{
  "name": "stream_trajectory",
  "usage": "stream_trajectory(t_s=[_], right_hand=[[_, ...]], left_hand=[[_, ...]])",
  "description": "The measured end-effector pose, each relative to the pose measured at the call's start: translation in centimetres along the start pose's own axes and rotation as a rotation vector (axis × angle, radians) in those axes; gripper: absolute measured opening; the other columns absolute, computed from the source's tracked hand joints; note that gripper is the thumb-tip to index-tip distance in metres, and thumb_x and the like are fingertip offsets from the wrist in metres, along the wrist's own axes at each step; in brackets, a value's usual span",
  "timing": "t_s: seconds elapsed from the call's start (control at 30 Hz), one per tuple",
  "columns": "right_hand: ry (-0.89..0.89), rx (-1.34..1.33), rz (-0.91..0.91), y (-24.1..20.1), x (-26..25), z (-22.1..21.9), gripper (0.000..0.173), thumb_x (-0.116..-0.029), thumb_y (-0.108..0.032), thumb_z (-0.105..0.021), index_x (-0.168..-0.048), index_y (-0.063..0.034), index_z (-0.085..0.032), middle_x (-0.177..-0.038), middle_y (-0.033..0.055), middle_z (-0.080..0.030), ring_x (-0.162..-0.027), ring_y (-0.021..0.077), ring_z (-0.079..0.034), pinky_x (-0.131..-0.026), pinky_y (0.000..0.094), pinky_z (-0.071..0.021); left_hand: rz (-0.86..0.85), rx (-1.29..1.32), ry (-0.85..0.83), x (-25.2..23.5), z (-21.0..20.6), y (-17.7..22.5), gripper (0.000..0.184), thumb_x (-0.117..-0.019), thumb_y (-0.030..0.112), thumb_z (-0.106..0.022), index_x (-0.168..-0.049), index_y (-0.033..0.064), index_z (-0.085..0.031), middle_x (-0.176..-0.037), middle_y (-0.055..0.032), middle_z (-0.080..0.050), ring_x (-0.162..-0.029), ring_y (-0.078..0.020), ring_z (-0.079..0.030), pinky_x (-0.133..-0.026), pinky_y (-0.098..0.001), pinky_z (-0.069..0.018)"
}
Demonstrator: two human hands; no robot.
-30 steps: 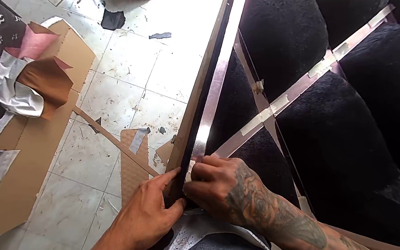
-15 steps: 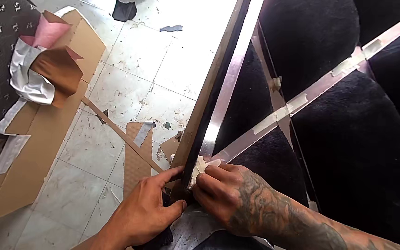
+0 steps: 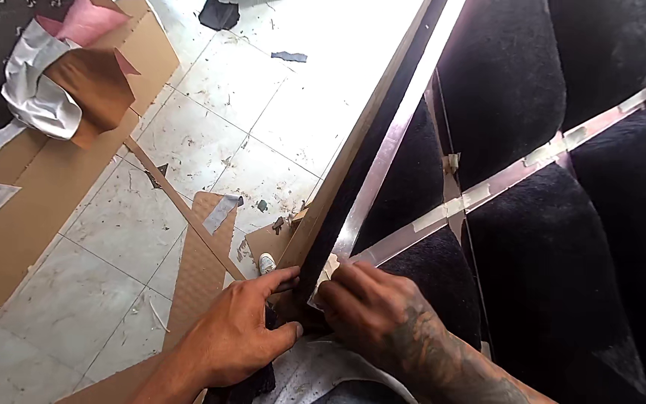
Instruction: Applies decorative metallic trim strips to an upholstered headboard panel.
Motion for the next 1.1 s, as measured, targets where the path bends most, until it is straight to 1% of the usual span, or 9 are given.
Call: stream_trajectory(t_s=[0.1, 0.2, 0.33, 0.47, 0.63, 0.83, 0.93, 1.03, 1.1], right_hand=[[-0.04, -0.103, -0.023, 0.7, 0.1, 0.8, 0.015, -0.0964, -0.025, -0.064, -0.092, -0.0186, -0.076, -0.084, -0.0031, -0.066, -0.077, 0.0105, -0.065, -0.059, 0.0267, -0.0532], [-0.119, -0.069, 0.025, 0.1, 0.2, 0.5, 0.019, -0.101, -0.029, -0.062, -0.1, -0.0194, -0.078, -0.085, -0.0025, -0.067, -0.076, 0.0123, -0.065, -0.059, 0.0285, -0.0531], [-0.139, 0.056, 0.078, -1.6, -0.6, 0.5, 0.022, -0.101, -0.019, -0.057, -0.089, -0.0136, -0.074, -0.073, 0.0004, -0.061, -0.064, 0.0167, -0.061, -0.048, 0.0302, -0.0467], [-0.173, 0.152, 0.066, -3.0, -1.7, 0.6, 0.024, -0.0963, -0.012, -0.054, -0.073, -0.0107, -0.061, -0.067, 0.0028, -0.054, -0.055, 0.0188, -0.056, -0.04, 0.0315, -0.0394], [-0.214, 0.25, 0.023, -2.3, -1.7, -0.5, 0.025, -0.0964, -0.021, -0.053, -0.075, -0.0121, -0.062, -0.071, 0.0031, -0.056, -0.058, 0.0197, -0.058, -0.04, 0.0317, -0.0407], [-0.154, 0.26, 0.011, -1.5, -0.8, -1.3, 0.024, -0.0972, -0.022, -0.052, -0.077, -0.0125, -0.062, -0.071, 0.0017, -0.053, -0.059, 0.0183, -0.056, -0.044, 0.0303, -0.0409], [-0.129, 0.255, -0.01, -1.1, -0.9, -0.8, 0.024, -0.0968, -0.022, -0.053, -0.077, -0.0124, -0.062, -0.073, 0.0027, -0.054, -0.064, 0.0193, -0.058, -0.045, 0.0307, -0.0423], [-0.073, 0.26, -0.072, -0.3, -1.3, 0.9, 0.023, -0.095, -0.026, -0.056, -0.077, -0.0127, -0.061, -0.075, 0.0034, -0.056, -0.064, 0.0201, -0.06, -0.044, 0.0317, -0.0431], [-0.046, 0.258, -0.118, 0.9, -1.9, 2.9, 0.02, -0.0922, -0.03, -0.061, -0.084, -0.0123, -0.065, -0.081, 0.0044, -0.061, -0.067, 0.0215, -0.063, -0.046, 0.0343, -0.0469]], left_hand=[[0.015, 0.005, -0.006, 0.1, 0.0, -0.2, 0.068, -0.0816, 0.05, -0.074, -0.146, 0.0411, -0.056, -0.128, 0.0242, -0.068, -0.099, 0.0051, -0.068, -0.083, -0.0273, -0.0602], [0.012, 0.017, -0.015, 0.3, 0.0, -0.4, 0.068, -0.0817, 0.049, -0.074, -0.146, 0.0416, -0.055, -0.128, 0.0242, -0.068, -0.1, 0.005, -0.068, -0.085, -0.0282, -0.0605], [-0.023, 0.035, -0.022, 0.1, 0.1, -0.7, 0.069, -0.081, 0.049, -0.074, -0.147, 0.0398, -0.055, -0.129, 0.0233, -0.068, -0.106, 0.0055, -0.068, -0.089, -0.0282, -0.0607], [-0.011, 0.033, -0.039, 0.2, 0.2, -0.8, 0.07, -0.0812, 0.05, -0.074, -0.147, 0.0409, -0.054, -0.129, 0.0241, -0.068, -0.107, 0.006, -0.067, -0.089, -0.0276, -0.0605], [-0.037, 0.049, -0.044, 0.0, 0.3, -1.0, 0.069, -0.0817, 0.049, -0.075, -0.147, 0.0399, -0.055, -0.129, 0.0242, -0.068, -0.111, 0.0058, -0.066, -0.092, -0.0286, -0.0606], [-0.039, 0.051, -0.065, -0.2, 0.6, -0.7, 0.066, -0.0839, 0.048, -0.073, -0.147, 0.0381, -0.055, -0.131, 0.0225, -0.068, -0.113, 0.0054, -0.066, -0.093, -0.0285, -0.0603], [-0.04, 0.003, -0.038, -0.3, 0.6, -0.5, 0.06, -0.0866, 0.055, -0.068, -0.143, 0.0379, -0.058, -0.129, 0.0222, -0.069, -0.112, 0.0062, -0.066, -0.094, -0.0288, -0.0593], [-0.002, -0.114, 0.01, -0.4, 0.6, 0.0, 0.061, -0.0873, 0.068, -0.061, -0.142, 0.0408, -0.059, -0.122, 0.0232, -0.07, -0.1, 0.0063, -0.067, -0.086, -0.03, -0.0591], [0.023, -0.163, 0.024, -0.6, 0.4, 0.4, 0.065, -0.087, 0.072, -0.06, -0.143, 0.0406, -0.058, -0.116, 0.0177, -0.072, -0.099, 0.002, -0.068, -0.087, -0.0341, -0.0589]])
Point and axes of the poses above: each hand's wrist, its own x-axis away from the middle knuckle, its own z-axis out of the back of the hand, y = z × x, the point moved 5 cm from there along -x, towards the middle knuckle
